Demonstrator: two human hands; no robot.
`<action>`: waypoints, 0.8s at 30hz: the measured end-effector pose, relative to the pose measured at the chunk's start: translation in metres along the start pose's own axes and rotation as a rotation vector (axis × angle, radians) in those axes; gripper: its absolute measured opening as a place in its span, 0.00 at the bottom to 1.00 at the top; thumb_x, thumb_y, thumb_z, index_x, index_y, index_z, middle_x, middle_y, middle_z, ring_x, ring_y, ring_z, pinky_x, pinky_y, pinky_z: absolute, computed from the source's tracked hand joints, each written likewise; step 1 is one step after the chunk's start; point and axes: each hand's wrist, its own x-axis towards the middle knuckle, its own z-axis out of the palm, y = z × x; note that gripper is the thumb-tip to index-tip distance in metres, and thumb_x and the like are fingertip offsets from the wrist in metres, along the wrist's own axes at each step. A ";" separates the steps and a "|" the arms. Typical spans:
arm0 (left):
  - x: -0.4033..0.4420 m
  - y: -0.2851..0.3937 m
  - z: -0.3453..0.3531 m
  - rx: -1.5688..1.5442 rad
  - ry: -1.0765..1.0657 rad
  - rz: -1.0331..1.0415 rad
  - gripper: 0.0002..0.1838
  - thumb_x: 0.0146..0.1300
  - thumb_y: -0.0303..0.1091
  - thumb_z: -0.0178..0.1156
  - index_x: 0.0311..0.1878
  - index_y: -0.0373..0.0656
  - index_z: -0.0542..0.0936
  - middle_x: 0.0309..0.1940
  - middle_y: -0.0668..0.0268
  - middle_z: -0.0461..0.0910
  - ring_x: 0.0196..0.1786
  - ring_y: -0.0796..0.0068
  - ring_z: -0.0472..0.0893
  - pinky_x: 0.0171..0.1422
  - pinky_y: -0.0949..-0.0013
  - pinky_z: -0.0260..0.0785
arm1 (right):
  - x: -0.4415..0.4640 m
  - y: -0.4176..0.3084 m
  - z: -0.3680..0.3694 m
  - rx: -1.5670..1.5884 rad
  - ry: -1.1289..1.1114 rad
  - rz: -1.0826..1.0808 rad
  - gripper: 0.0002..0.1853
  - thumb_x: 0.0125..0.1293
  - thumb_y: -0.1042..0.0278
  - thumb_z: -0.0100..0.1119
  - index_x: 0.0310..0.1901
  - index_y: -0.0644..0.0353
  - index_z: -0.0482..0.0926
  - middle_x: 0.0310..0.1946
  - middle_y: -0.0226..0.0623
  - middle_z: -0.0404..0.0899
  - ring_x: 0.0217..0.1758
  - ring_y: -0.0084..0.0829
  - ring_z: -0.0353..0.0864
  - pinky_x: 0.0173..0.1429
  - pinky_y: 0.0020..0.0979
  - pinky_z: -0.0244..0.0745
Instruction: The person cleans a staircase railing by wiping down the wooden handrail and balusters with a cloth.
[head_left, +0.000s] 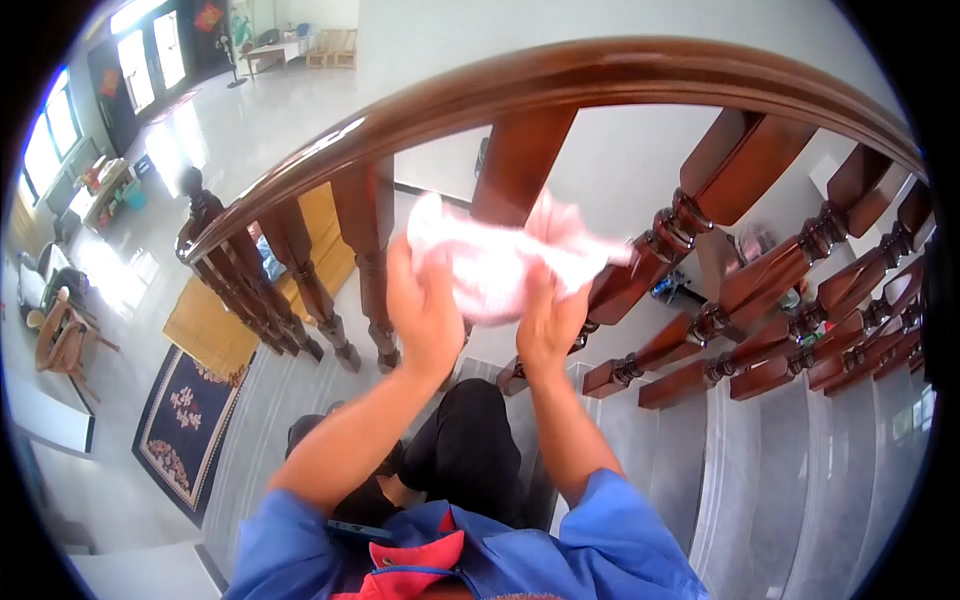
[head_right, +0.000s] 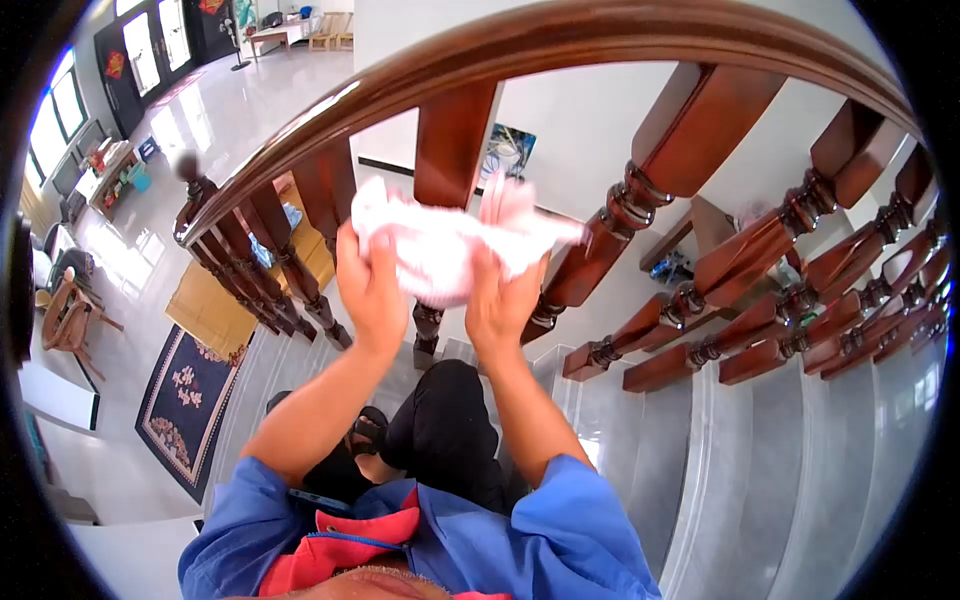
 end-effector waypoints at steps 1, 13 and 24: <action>0.017 0.005 0.006 0.012 -0.010 -0.048 0.19 0.80 0.32 0.49 0.67 0.31 0.70 0.55 0.60 0.80 0.56 0.73 0.79 0.64 0.69 0.71 | 0.030 -0.016 0.014 0.243 0.080 0.007 0.29 0.80 0.69 0.53 0.75 0.72 0.58 0.73 0.45 0.68 0.75 0.34 0.67 0.79 0.37 0.59; 0.008 -0.082 -0.009 0.124 -0.228 -0.198 0.21 0.74 0.46 0.55 0.64 0.46 0.75 0.52 0.55 0.83 0.55 0.55 0.83 0.63 0.62 0.72 | -0.002 0.031 0.078 0.264 0.100 0.084 0.39 0.78 0.38 0.47 0.71 0.69 0.66 0.61 0.45 0.78 0.64 0.38 0.78 0.69 0.38 0.70; -0.070 -0.224 -0.101 0.669 -0.453 -0.570 0.23 0.81 0.47 0.39 0.57 0.39 0.78 0.52 0.47 0.81 0.58 0.45 0.80 0.63 0.51 0.71 | -0.157 0.138 0.068 0.117 -0.380 0.561 0.33 0.81 0.48 0.49 0.73 0.68 0.63 0.68 0.51 0.71 0.72 0.42 0.71 0.74 0.38 0.65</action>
